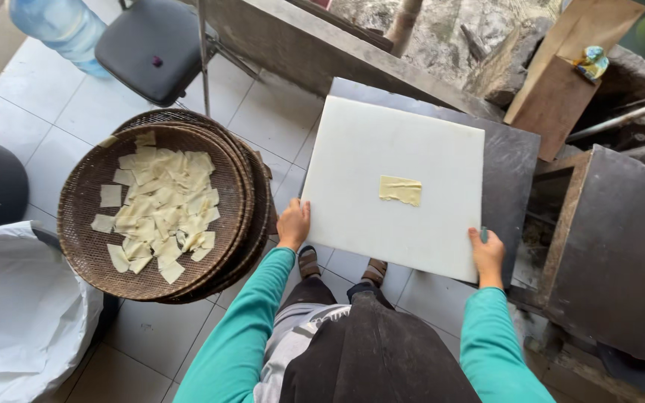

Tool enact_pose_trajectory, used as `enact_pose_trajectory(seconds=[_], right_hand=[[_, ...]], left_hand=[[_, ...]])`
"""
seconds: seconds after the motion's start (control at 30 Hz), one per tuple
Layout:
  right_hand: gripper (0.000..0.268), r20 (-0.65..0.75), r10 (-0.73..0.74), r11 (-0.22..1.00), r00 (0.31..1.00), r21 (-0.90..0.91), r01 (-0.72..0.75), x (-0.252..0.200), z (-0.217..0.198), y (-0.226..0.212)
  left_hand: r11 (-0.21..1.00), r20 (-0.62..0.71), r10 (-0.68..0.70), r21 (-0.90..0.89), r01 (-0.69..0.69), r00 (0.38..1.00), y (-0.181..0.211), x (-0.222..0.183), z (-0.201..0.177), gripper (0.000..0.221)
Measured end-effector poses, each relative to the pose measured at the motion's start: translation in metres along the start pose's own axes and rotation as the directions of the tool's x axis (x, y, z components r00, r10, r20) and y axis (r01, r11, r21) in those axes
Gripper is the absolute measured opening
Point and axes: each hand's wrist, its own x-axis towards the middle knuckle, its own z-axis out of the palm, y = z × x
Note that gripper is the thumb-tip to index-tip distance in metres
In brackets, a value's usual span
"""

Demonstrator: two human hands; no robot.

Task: The person cuts thin sheets of dough into strips on a white cutting board using a knife, then transfers the cut pieces into a woven basket. The process repeats with multiple sheets of dough.

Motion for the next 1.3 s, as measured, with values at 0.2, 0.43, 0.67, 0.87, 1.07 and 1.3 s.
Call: enact_pose_trajectory(seconds=[0.2,0.43,0.67,0.87,1.07,1.3], right_hand=[[0.036,-0.232,0.097,0.827,0.968,-0.522,-0.208,0.003,0.022,0.025],[0.039,-0.11,-0.041,0.988,0.993,-0.155,0.023,0.058,0.091,-0.003],[0.032,0.124,-0.079,0.961,0.989,-0.255,0.109,0.078,0.154,-0.045],[0.02,0.274,-0.196,0.975,0.942,0.161,0.156,0.033,0.198,-0.114],[0.025,0.619,-0.379,0.806,0.688,0.586,-0.084,-0.06,0.307,-0.293],[0.03,0.418,-0.32,0.916,0.85,0.365,0.165,-0.065,0.283,-0.28]], left_hand=[[0.863,-0.259,0.505,0.125,-0.49,0.823,0.084,0.021,0.063,0.063],[0.82,0.038,0.546,0.179,-0.543,0.837,0.206,0.042,0.156,0.047],[0.852,-0.141,0.514,-0.036,-0.523,0.846,0.191,0.033,0.145,0.013],[0.836,-0.375,0.029,-0.499,-0.228,0.927,0.098,0.008,0.058,0.022],[0.786,-0.467,-0.58,-0.535,0.31,0.667,-0.093,-0.008,-0.093,0.045],[0.942,-0.599,-0.329,-0.265,0.208,0.73,-0.111,-0.002,-0.087,0.073]])
